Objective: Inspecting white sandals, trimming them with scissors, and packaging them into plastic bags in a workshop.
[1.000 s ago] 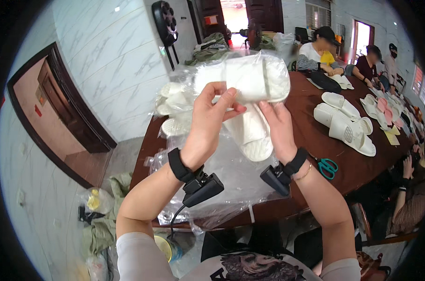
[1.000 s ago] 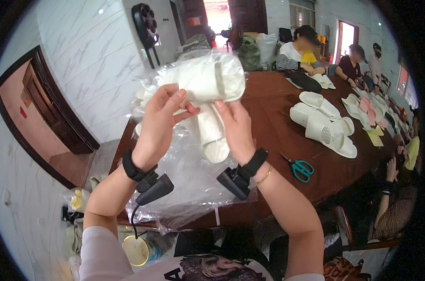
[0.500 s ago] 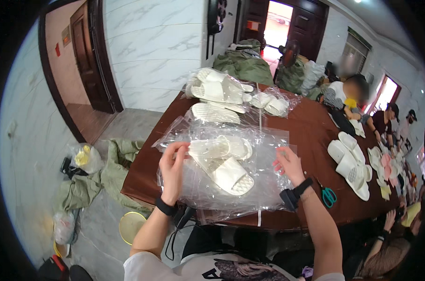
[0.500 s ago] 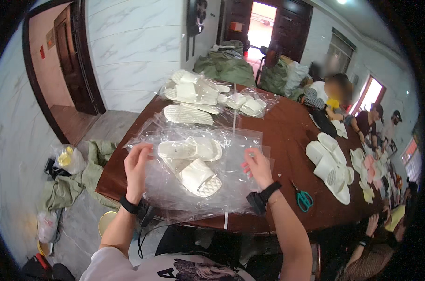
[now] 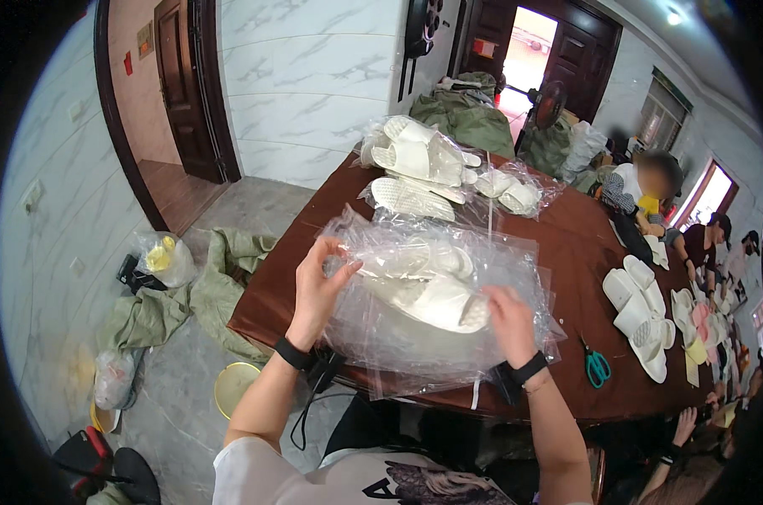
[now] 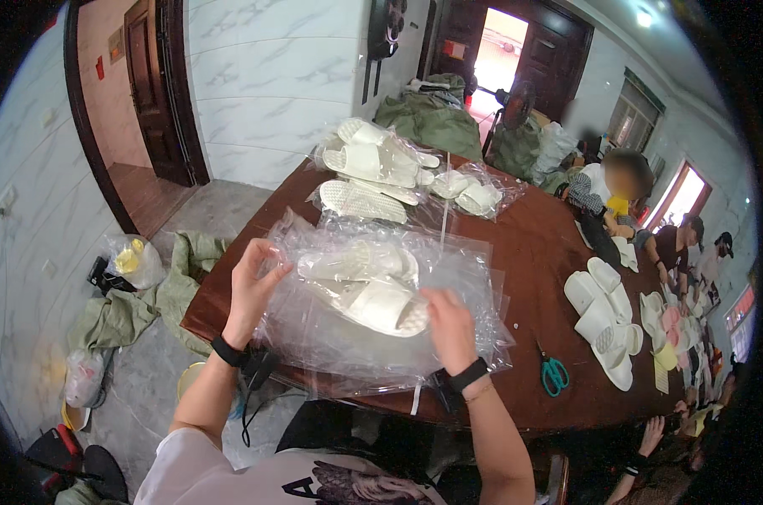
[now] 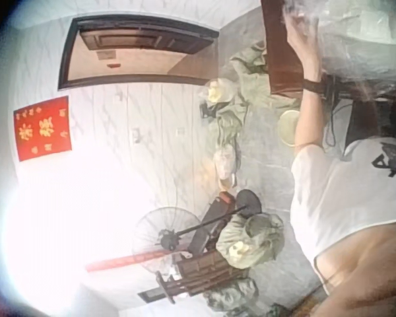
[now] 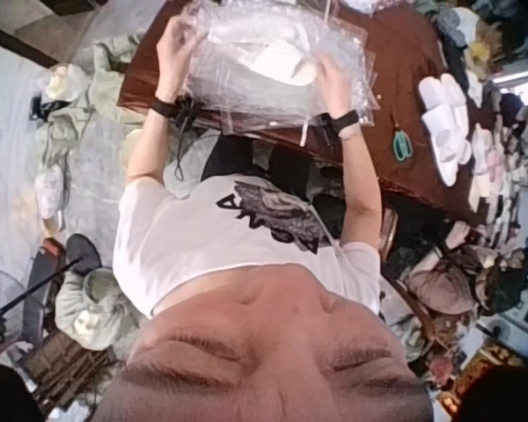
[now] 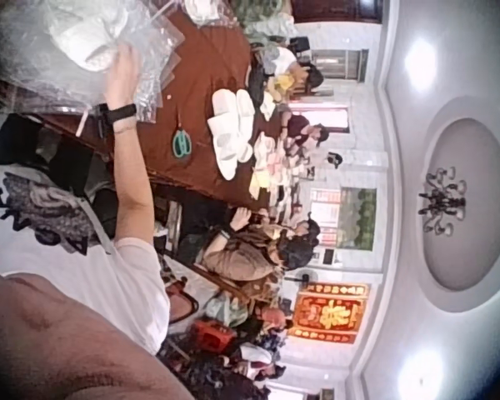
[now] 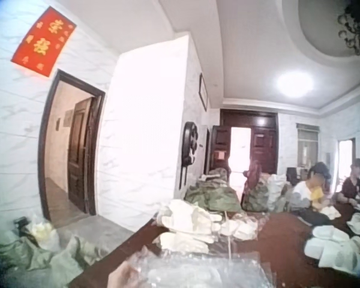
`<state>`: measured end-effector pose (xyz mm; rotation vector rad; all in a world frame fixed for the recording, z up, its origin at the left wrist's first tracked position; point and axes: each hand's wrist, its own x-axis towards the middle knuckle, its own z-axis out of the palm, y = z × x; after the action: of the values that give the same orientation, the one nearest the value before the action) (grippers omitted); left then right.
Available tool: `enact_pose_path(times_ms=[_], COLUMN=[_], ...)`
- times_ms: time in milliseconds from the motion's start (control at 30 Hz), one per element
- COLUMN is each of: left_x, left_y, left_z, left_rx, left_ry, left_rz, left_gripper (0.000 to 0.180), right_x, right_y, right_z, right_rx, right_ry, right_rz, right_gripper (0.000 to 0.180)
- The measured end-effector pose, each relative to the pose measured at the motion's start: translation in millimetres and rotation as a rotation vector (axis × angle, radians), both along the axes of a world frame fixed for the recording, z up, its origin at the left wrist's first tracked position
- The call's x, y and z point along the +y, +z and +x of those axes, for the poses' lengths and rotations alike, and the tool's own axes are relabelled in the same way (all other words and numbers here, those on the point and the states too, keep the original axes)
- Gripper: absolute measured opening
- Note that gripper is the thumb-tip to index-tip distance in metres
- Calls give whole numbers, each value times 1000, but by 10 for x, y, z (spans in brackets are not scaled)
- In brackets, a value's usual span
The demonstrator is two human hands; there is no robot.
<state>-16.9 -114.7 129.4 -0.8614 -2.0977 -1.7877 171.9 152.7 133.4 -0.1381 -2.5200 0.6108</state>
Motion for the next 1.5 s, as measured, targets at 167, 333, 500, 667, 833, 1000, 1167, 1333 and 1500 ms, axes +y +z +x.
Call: enact_pose_path(times_ms=[167,333,500,667,833,1000,1167,1333,1500], left_x=[-110,-324,-233,137,419,568,556,553,765], left_y=[247,-139,-37,-195,-478,-394,-347,-666,-362], left_z=[368,383,391,146,-46,83,36,65,356], left_rx=[246,-316,-175,387,899,925,718,863,835], left_ry=[-285,-518,-494,-500,-528,-440,-503,-427,-421], left_rz=[-28,-192,-562,-720,-957,-1169,-1165,-1020,-1256], left_gripper=[30,26,21,40,57,60,64,69,74], right_x=[70,386,395,432,505,570,589,547,569], right_y=[168,-484,-442,-474,-428,-432,-428,-371,-398], right_z=[341,680,695,706,687,719,681,647,663], right_rx=[150,-106,-104,-175,-273,-266,-277,-297,-313], right_ry=[-199,-160,-93,-94,23,23,20,21,11], right_rz=[171,152,-6,31,14,-5,-27,-47,-20], right_gripper=[36,27,28,30,33,31,29,28,28])
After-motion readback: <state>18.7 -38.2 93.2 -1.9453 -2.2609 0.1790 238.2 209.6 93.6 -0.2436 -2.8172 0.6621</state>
